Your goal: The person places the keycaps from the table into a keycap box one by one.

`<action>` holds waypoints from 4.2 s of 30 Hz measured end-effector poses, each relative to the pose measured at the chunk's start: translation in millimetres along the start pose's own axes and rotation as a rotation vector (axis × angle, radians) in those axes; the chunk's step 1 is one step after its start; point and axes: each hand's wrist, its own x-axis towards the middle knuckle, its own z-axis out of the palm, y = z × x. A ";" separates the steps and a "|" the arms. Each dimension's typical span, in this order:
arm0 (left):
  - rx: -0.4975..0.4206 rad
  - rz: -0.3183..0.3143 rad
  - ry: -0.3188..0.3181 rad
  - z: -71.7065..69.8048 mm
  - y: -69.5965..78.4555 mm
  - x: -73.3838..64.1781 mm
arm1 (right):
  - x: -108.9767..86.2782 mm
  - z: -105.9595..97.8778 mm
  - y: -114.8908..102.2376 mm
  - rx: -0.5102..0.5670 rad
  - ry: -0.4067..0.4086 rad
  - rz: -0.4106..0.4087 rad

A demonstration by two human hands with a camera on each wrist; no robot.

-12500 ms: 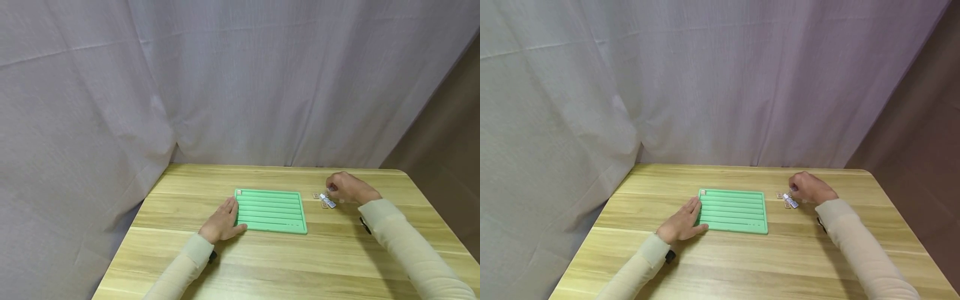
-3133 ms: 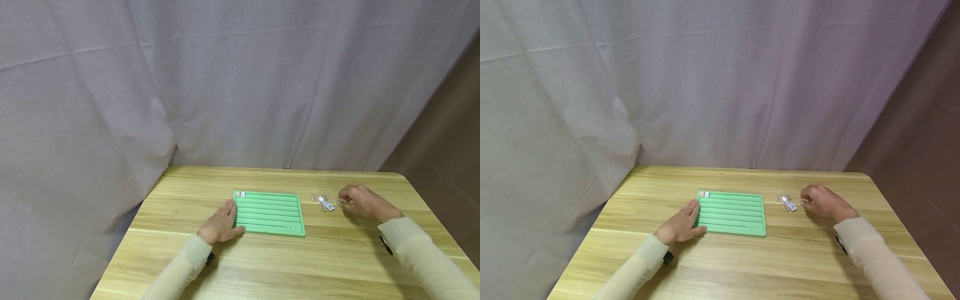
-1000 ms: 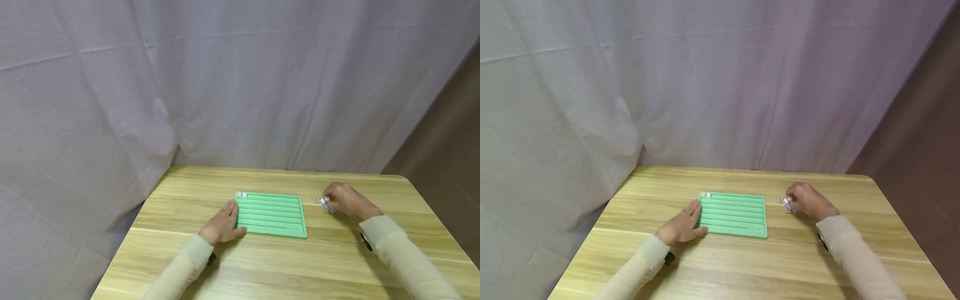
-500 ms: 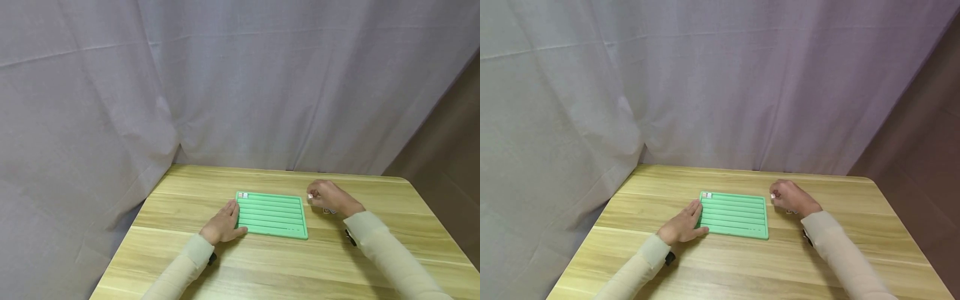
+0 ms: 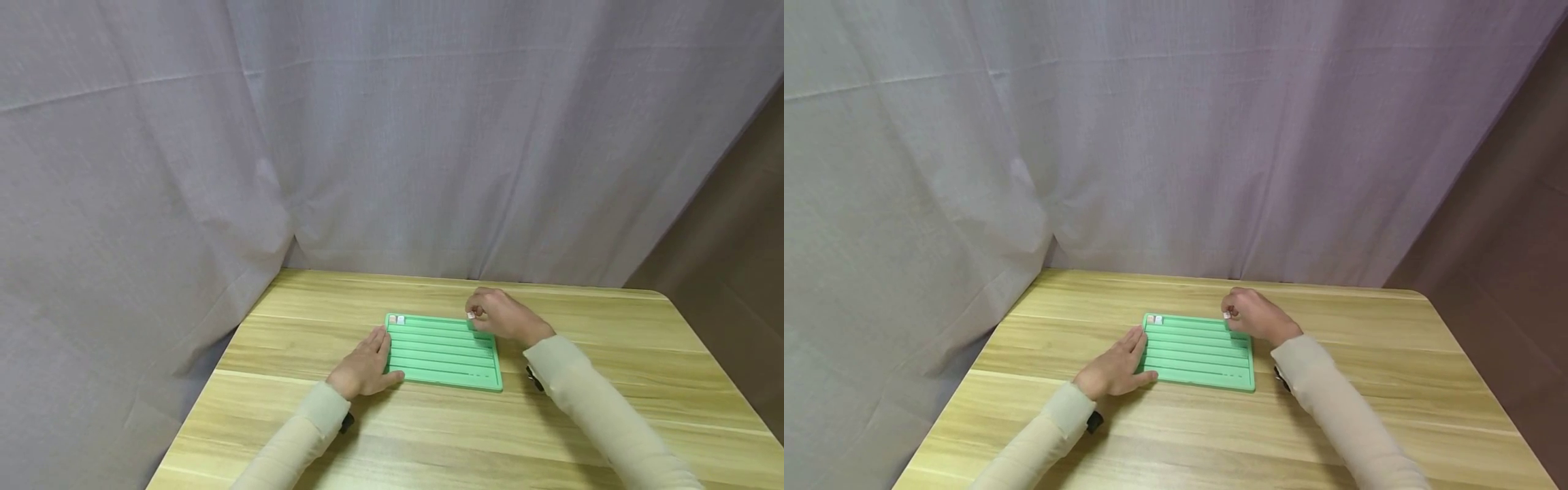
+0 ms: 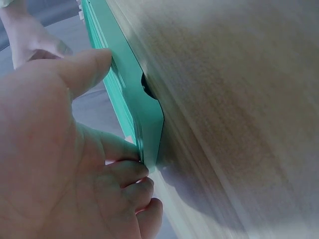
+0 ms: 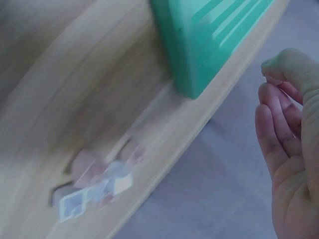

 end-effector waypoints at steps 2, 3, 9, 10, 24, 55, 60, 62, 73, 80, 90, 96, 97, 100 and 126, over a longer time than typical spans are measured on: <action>-0.001 0.001 0.001 0.6 -0.2 0.1 | 5.8 2.9 -3.9 0.002 -0.004 -0.012; -0.007 0.000 0.009 0.8 -0.5 0.0 | 8.6 4.1 -6.4 0.009 -0.004 -0.020; 0.002 -0.002 0.013 2.0 -1.3 0.4 | 26.6 13.4 -18.2 0.032 -0.005 -0.077; 0.004 -0.003 0.012 2.3 -1.5 0.6 | 29.1 14.6 -20.4 0.037 -0.007 -0.077; -0.001 -0.007 0.017 3.7 -3.1 -0.8 | 58.4 32.0 -50.9 0.088 -0.026 -0.038; 0.017 0.006 0.016 2.0 -2.4 -5.7 | 86.7 70.3 -72.2 0.090 -0.051 0.087; 0.024 0.005 0.013 3.1 -1.7 -5.6 | 87.5 74.2 -72.5 0.086 -0.049 0.088; 0.024 0.004 0.014 3.1 -1.6 -5.4 | 87.9 74.8 -72.3 0.082 -0.045 0.092; 0.029 0.006 0.023 2.3 -2.3 -3.9 | 91.4 72.6 -74.1 0.073 -0.057 0.117; 0.015 0.000 0.022 3.2 -2.7 -3.3 | 92.7 73.6 -74.4 0.073 -0.069 0.124; 0.007 -0.001 0.022 3.2 -2.0 -3.1 | 92.6 73.5 -74.6 0.070 -0.071 0.140; 0.003 -0.004 0.016 2.1 -2.1 -4.4 | 92.7 73.4 -74.5 0.083 -0.076 0.144; 0.002 -0.003 0.015 1.9 -1.9 -4.8 | 92.1 72.7 -74.2 0.091 -0.081 0.147; -0.009 -0.004 0.009 1.0 -1.3 -5.8 | 89.8 69.4 -73.1 0.126 -0.100 0.149; -0.026 0.005 0.020 1.5 -8.7 -8.7 | 22.1 9.3 -22.4 0.095 -0.090 0.169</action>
